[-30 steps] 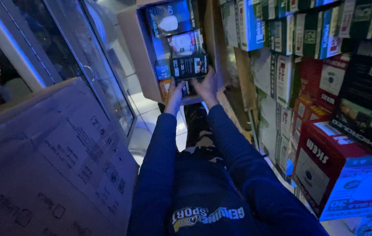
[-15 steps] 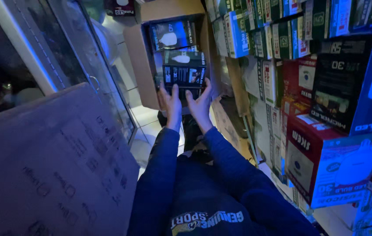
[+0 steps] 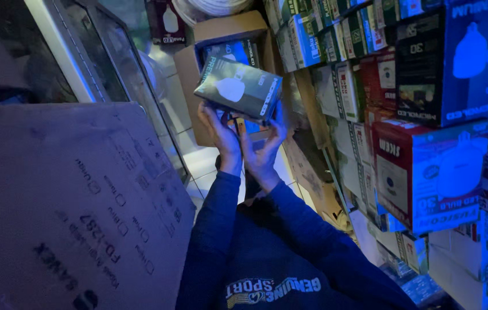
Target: The person opens cardboard boxes, removes several individual light bulb boxes from within, and then organizes them into other boxes on the floor of a storage area.
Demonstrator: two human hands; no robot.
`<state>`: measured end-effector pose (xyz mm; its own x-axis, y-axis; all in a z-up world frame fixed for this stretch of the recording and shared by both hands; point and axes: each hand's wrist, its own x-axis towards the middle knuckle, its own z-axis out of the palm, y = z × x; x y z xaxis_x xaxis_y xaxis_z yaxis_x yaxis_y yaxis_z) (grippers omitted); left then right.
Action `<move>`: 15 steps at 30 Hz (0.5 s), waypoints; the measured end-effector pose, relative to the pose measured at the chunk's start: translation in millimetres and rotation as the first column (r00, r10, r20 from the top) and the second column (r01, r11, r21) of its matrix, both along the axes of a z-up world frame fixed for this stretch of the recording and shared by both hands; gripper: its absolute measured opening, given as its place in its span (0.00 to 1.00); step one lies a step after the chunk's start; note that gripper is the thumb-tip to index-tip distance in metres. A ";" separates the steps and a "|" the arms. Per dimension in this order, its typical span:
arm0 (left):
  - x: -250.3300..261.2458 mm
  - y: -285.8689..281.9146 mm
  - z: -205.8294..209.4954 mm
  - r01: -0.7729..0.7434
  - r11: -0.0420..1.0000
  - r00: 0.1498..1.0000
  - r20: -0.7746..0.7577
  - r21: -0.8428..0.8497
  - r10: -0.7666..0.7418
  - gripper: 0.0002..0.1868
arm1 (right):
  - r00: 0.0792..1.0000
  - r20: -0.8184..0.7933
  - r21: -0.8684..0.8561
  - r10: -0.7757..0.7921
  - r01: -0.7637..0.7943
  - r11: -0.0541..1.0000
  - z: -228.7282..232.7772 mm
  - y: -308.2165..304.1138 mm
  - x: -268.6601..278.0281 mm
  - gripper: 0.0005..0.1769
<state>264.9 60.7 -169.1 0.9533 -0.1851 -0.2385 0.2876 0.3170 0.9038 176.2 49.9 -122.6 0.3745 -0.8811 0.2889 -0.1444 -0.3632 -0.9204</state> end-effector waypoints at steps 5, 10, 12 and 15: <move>-0.7 12.0 1.1 0.039 0.998 0.994 0.104 0.047 -0.044 0.28 | 0.998 0.065 -0.218 0.004 0.010 0.976 45.3 3.9 -2.8 0.38; 0.8 25.1 -19.9 0.047 0.999 0.965 0.257 0.022 -0.051 0.27 | 0.989 0.149 -0.234 0.012 0.023 0.972 62.0 12.3 -3.1 0.38; 0.3 25.8 -16.6 0.030 0.957 0.999 0.026 -0.289 -0.024 0.28 | 0.986 0.166 -0.262 -0.012 0.056 0.964 66.3 15.1 -2.8 0.40; 1.9 24.5 1.4 -0.072 0.870 0.977 -0.208 -0.488 -0.036 0.29 | 0.987 0.158 -0.358 -0.022 0.078 0.931 72.4 12.5 -8.4 0.49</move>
